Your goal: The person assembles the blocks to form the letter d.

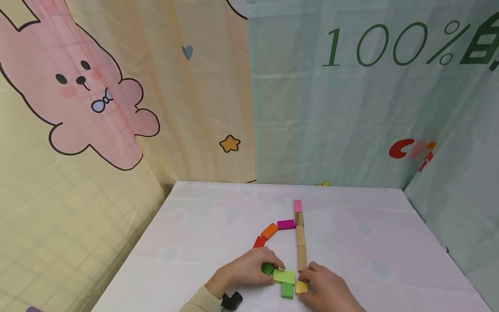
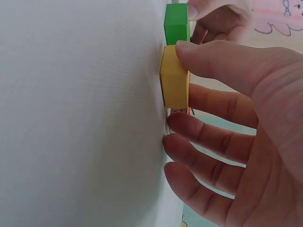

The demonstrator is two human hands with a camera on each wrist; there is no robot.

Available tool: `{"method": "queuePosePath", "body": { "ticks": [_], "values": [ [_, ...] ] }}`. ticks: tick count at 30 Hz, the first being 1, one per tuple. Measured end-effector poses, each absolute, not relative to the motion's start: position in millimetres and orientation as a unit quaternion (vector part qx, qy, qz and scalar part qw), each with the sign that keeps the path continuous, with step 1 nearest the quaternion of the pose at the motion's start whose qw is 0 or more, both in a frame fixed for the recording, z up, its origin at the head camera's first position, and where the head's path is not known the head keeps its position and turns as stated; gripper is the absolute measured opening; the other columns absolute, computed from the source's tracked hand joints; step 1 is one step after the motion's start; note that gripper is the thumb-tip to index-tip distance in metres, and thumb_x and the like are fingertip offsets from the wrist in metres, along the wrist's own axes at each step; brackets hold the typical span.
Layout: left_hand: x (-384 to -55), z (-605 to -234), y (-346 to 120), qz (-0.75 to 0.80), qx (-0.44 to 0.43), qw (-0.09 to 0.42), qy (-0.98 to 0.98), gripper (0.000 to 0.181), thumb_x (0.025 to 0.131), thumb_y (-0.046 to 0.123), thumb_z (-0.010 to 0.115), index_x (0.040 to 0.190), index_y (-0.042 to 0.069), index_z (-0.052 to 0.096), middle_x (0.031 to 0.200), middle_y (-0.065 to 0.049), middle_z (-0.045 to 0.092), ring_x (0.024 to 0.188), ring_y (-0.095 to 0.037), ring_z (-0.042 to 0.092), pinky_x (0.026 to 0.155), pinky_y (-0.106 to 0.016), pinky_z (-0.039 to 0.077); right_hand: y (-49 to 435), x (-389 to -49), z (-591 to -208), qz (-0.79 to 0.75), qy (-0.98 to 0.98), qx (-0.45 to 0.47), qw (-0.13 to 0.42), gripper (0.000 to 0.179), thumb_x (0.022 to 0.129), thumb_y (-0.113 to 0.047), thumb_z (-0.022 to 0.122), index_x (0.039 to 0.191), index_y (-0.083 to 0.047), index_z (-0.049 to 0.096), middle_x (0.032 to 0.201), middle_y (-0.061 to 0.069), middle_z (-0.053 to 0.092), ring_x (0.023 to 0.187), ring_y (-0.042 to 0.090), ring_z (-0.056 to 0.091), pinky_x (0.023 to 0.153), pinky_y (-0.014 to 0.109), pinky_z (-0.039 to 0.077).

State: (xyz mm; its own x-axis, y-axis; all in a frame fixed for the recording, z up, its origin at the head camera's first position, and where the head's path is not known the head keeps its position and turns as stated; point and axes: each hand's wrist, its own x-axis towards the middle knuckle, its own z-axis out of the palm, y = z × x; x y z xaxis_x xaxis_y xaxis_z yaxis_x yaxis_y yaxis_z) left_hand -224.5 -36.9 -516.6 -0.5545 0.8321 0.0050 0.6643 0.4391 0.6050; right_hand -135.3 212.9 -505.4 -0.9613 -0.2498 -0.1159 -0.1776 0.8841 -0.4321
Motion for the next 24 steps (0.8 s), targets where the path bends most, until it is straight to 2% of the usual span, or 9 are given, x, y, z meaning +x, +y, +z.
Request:
{"method": "queuePosePath", "body": {
  "ticks": [13, 24],
  "values": [
    [-223.1, -514.6, -35.6, 0.275, 0.438, 0.143, 0.844, 0.039, 0.09, 0.026, 0.077, 0.127, 0.035, 0.069, 0.111, 0.025, 0.062, 0.097, 0.006, 0.052, 0.085, -0.017, 0.047, 213.7, -136.0, -502.3, -0.197, 0.97, -0.12, 0.082, 0.032, 0.07, -0.043, 0.09, 0.095, -0.031, 0.073, 0.086, -0.014, 0.05, 0.072, 0.008, 0.046, 0.063, 0.028, 0.044],
    [-221.1, -514.1, -36.0, 0.255, 0.443, 0.129, 0.85, 0.031, 0.091, 0.03, 0.076, 0.121, 0.036, 0.071, 0.105, 0.025, 0.061, 0.095, 0.005, 0.051, 0.082, -0.016, 0.045, 206.7, -137.2, -503.9, -0.198, 0.972, -0.076, 0.099, 0.031, 0.071, -0.036, 0.09, 0.097, -0.028, 0.074, 0.083, -0.011, 0.051, 0.07, 0.012, 0.046, 0.062, 0.029, 0.042]
  ]
}}
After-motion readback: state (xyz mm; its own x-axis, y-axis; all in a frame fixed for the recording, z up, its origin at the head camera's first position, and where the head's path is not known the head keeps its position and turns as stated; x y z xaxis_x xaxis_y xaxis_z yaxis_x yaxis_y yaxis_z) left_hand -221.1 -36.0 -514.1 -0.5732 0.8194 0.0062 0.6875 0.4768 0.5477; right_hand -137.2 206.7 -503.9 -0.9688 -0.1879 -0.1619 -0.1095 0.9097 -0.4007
